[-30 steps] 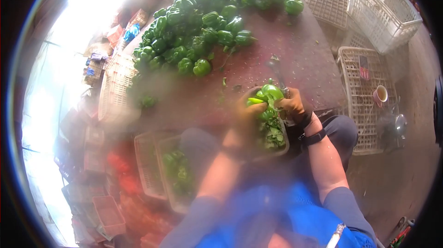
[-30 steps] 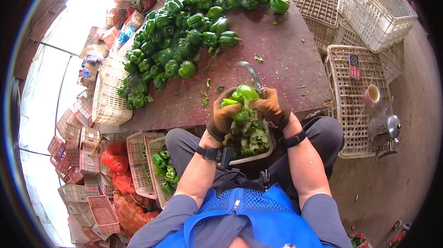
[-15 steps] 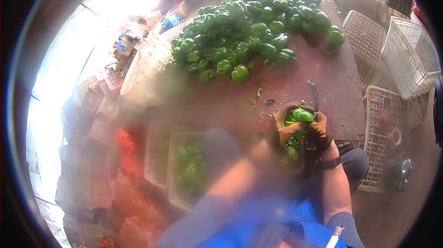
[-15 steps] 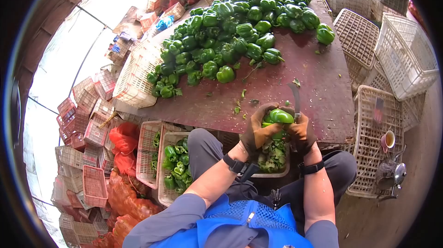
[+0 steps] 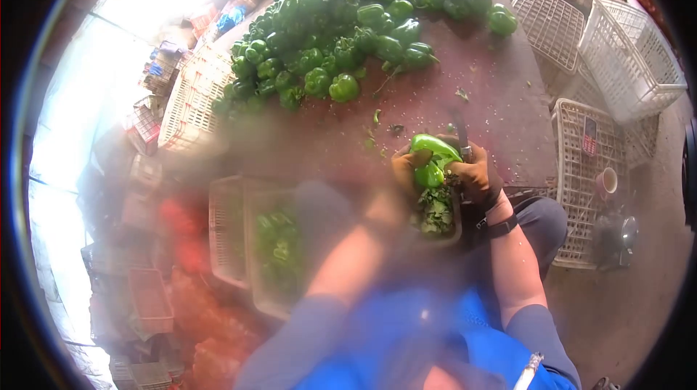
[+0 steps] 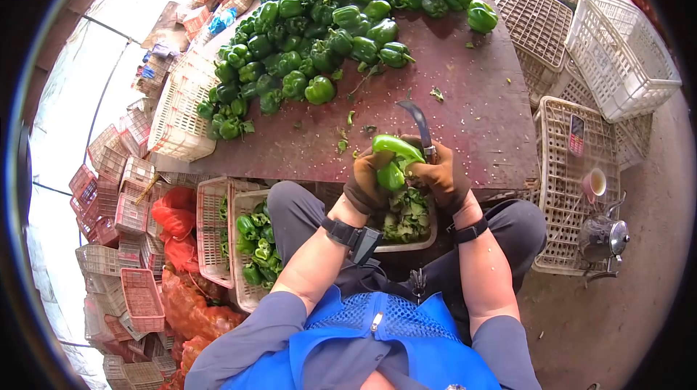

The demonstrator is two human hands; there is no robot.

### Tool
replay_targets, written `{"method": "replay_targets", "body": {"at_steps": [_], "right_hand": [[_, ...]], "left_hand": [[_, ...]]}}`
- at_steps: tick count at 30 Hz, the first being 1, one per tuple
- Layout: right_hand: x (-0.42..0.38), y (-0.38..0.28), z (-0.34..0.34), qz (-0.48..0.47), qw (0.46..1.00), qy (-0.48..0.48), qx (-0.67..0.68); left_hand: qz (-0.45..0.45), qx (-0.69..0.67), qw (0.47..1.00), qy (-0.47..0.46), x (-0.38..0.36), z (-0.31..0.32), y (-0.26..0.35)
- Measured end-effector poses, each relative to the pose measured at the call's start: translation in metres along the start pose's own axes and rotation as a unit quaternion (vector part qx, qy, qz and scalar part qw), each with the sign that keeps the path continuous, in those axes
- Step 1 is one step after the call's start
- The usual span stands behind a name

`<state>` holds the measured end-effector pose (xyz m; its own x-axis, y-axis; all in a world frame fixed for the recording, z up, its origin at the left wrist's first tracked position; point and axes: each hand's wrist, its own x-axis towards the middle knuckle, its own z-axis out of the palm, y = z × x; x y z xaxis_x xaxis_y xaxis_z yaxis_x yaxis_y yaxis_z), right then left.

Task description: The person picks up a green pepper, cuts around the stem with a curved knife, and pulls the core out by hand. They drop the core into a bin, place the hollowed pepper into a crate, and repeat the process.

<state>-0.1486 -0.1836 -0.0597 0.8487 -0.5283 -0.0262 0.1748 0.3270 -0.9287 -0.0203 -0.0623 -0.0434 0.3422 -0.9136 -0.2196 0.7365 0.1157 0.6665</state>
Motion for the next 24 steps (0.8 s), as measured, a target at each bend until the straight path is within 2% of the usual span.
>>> {"method": "replay_targets", "body": {"at_steps": [2,5,8,10,11,12,13,15,18,19,21,24], "right_hand": [[0.000,-0.003,0.005,-0.016,1.000,0.017,0.019],[0.001,0.004,0.009,0.013,0.998,0.059,-0.034],[0.009,0.027,0.003,0.028,0.993,0.092,-0.062],[0.007,0.014,0.005,-0.002,0.980,0.101,-0.169],[0.012,0.031,-0.002,-0.031,0.983,0.093,-0.154],[0.016,0.042,-0.014,-0.010,0.976,0.087,-0.199],[0.014,0.038,-0.009,-0.020,0.978,0.101,-0.183],[0.011,0.023,-0.003,0.081,0.966,0.151,-0.192],[0.012,0.032,0.001,0.050,0.990,0.086,-0.101],[0.011,0.030,0.004,0.070,0.988,0.061,-0.125],[0.002,0.014,0.014,0.112,0.979,0.022,-0.170],[0.002,0.020,0.012,0.127,0.980,-0.036,-0.147]], "left_hand": [[-0.007,-0.020,0.999,0.025,-0.005,0.007,0.001],[0.067,0.018,0.985,0.159,0.001,0.000,-0.017],[0.200,0.126,0.958,0.163,0.013,-0.015,-0.040],[0.254,0.260,0.917,0.167,0.015,-0.014,-0.039],[0.237,0.246,0.922,0.184,0.012,-0.008,-0.035],[0.272,0.257,0.911,0.171,0.011,-0.009,-0.035],[0.278,0.248,0.914,0.162,0.004,-0.003,-0.029],[0.322,0.260,0.894,0.172,-0.002,0.002,-0.021],[0.340,0.198,0.901,0.182,-0.002,-0.013,-0.001],[0.337,0.170,0.908,0.184,-0.003,-0.017,0.009],[0.365,0.188,0.890,0.200,-0.024,-0.025,0.046],[0.367,0.235,0.874,0.214,-0.087,-0.052,0.112]]}}
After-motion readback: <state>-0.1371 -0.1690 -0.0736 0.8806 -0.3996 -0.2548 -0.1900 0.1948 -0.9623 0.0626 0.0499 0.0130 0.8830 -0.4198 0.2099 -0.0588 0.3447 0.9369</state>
